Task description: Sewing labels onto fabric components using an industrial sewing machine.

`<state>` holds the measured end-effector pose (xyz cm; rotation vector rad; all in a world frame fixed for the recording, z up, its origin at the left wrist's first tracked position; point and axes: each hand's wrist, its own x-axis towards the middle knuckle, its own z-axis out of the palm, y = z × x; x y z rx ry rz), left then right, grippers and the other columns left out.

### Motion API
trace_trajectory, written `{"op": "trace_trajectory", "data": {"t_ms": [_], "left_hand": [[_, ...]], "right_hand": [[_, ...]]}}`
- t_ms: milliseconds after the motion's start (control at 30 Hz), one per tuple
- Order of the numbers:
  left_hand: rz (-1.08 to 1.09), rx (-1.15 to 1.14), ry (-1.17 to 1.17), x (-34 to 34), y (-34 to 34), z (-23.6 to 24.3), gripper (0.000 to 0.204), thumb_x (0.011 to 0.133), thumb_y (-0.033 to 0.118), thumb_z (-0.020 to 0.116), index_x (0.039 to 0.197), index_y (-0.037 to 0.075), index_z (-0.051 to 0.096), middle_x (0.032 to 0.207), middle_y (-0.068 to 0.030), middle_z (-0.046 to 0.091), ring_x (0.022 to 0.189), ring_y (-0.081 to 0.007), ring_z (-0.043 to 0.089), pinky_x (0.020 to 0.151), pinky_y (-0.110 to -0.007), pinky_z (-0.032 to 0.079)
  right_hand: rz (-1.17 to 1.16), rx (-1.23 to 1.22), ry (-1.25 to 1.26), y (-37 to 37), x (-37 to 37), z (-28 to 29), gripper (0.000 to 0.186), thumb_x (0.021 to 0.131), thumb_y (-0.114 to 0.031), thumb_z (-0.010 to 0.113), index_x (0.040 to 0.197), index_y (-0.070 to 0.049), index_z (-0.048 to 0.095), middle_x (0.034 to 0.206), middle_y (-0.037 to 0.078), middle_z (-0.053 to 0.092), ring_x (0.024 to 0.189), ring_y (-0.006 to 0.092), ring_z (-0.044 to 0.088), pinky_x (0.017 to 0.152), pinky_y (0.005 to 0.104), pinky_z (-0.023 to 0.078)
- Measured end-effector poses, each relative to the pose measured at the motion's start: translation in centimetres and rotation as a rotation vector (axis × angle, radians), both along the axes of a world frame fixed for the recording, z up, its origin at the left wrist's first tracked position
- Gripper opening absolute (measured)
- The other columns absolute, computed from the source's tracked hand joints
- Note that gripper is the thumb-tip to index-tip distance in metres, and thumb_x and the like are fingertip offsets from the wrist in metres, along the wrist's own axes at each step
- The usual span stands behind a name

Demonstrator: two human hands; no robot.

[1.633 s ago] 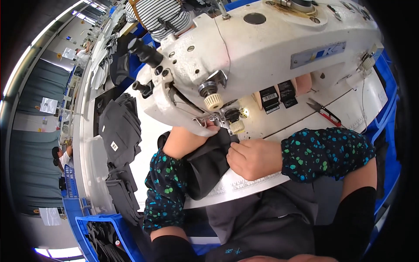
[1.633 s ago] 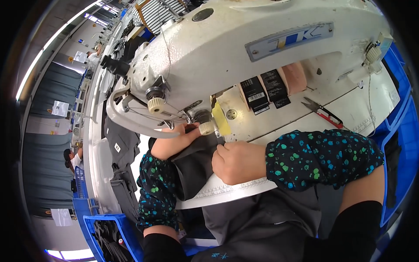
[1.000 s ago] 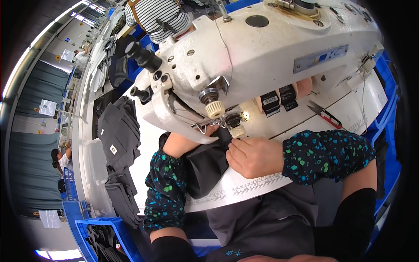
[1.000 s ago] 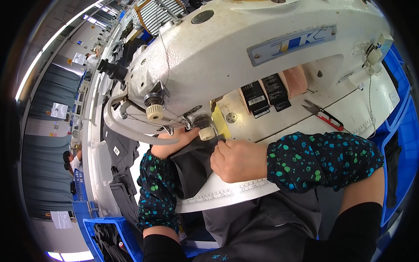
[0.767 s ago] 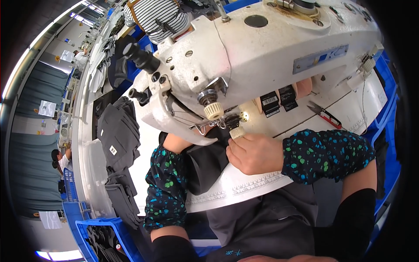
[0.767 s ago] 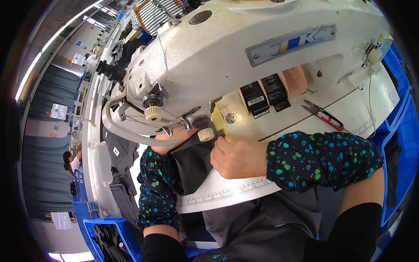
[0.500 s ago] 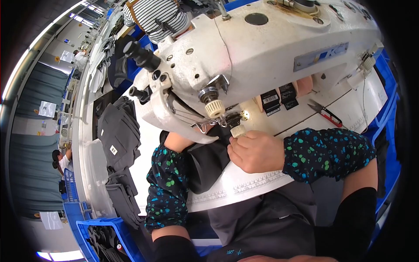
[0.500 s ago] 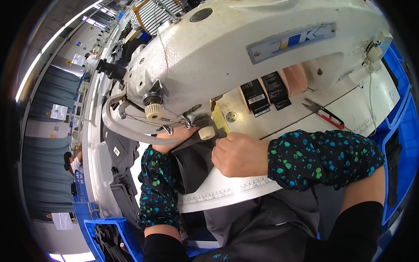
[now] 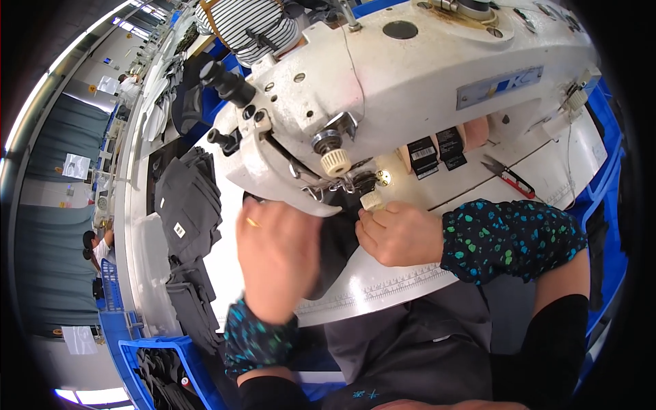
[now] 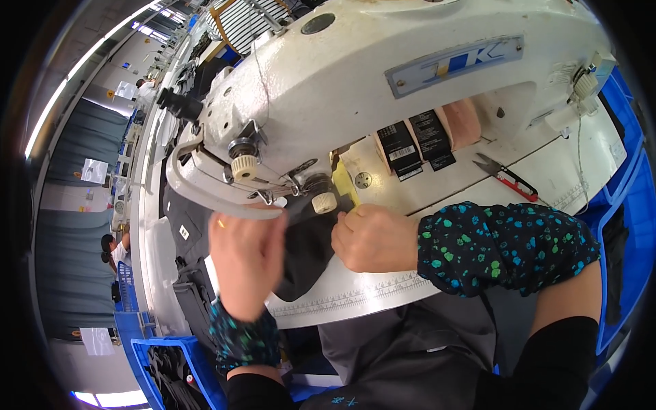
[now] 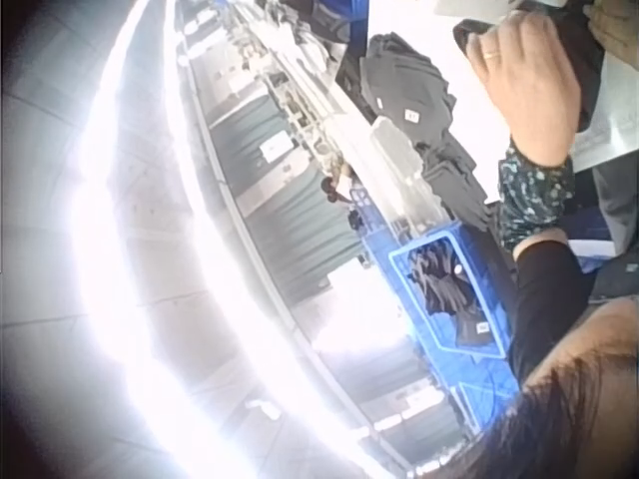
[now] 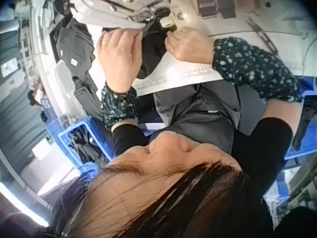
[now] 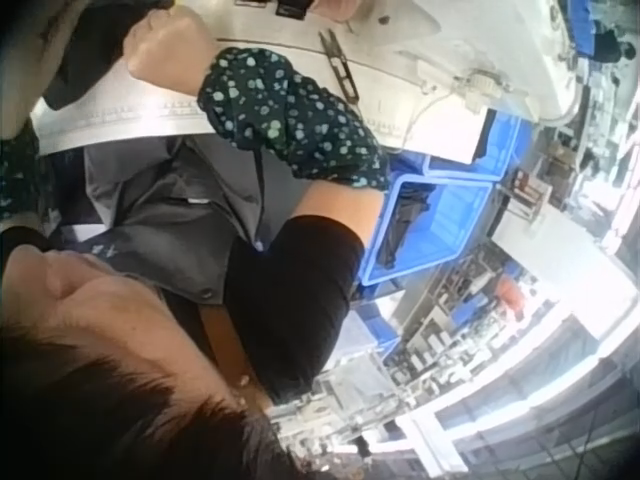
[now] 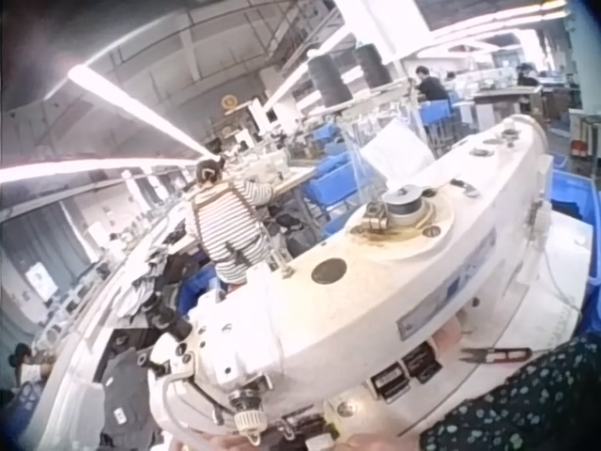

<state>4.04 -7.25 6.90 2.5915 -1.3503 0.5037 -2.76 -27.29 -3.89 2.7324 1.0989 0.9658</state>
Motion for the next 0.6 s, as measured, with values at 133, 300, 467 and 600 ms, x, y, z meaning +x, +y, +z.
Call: {"op": "trace_trajectory", "data": {"t_ms": [133, 300, 467, 600], "left_hand": [[-0.071, 0.09, -0.073, -4.8, -1.5, -2.5, 0.039, 0.084, 0.013, 0.058, 0.121, 0.003, 0.065, 0.121, -0.0076, 0.064, 0.108, -0.0228, 0.06, 0.108, -0.049, 0.04], [0.051, 0.165, 0.047, -1.7, -0.4, -6.6, 0.042, 0.087, 0.016, 0.064, 0.127, 0.007, 0.065, 0.124, -0.0044, 0.064, 0.11, -0.0217, 0.06, 0.109, -0.049, 0.038], [-0.023, 0.084, 0.054, -1.9, 0.8, -7.5, 0.038, 0.087, 0.014, 0.07, 0.124, 0.012, 0.068, 0.125, -0.0023, 0.066, 0.124, -0.0224, 0.058, 0.107, -0.048, 0.036], [-0.045, 0.083, 0.038, -1.7, 0.9, -7.5, 0.039, 0.089, 0.023, 0.07, 0.126, 0.012, 0.068, 0.13, 0.0001, 0.064, 0.112, -0.0203, 0.059, 0.107, -0.051, 0.037]], "right_hand": [[0.09, 0.077, 0.035, 0.4, 0.3, 1.2, 0.013, 0.077, -0.011, 0.066, 0.08, 0.001, 0.07, 0.076, 0.012, 0.069, 0.067, 0.0191, 0.065, 0.058, 0.0289, 0.047], [0.035, 0.12, 0.0, 0.6, -0.2, 0.7, 0.02, 0.074, -0.017, 0.065, 0.08, 0.002, 0.07, 0.087, 0.018, 0.073, 0.068, 0.0194, 0.067, 0.06, 0.0292, 0.051], [0.027, 0.134, 0.134, 0.9, -1.5, 0.4, 0.02, 0.075, -0.016, 0.065, 0.078, 0.003, 0.07, 0.095, 0.029, 0.072, 0.057, 0.0211, 0.066, 0.051, 0.0313, 0.052], [0.037, 0.138, 0.151, 0.9, -1.6, 0.5, 0.021, 0.075, -0.016, 0.065, 0.079, 0.004, 0.07, 0.095, 0.031, 0.071, 0.053, 0.0216, 0.066, 0.047, 0.032, 0.051]]}}
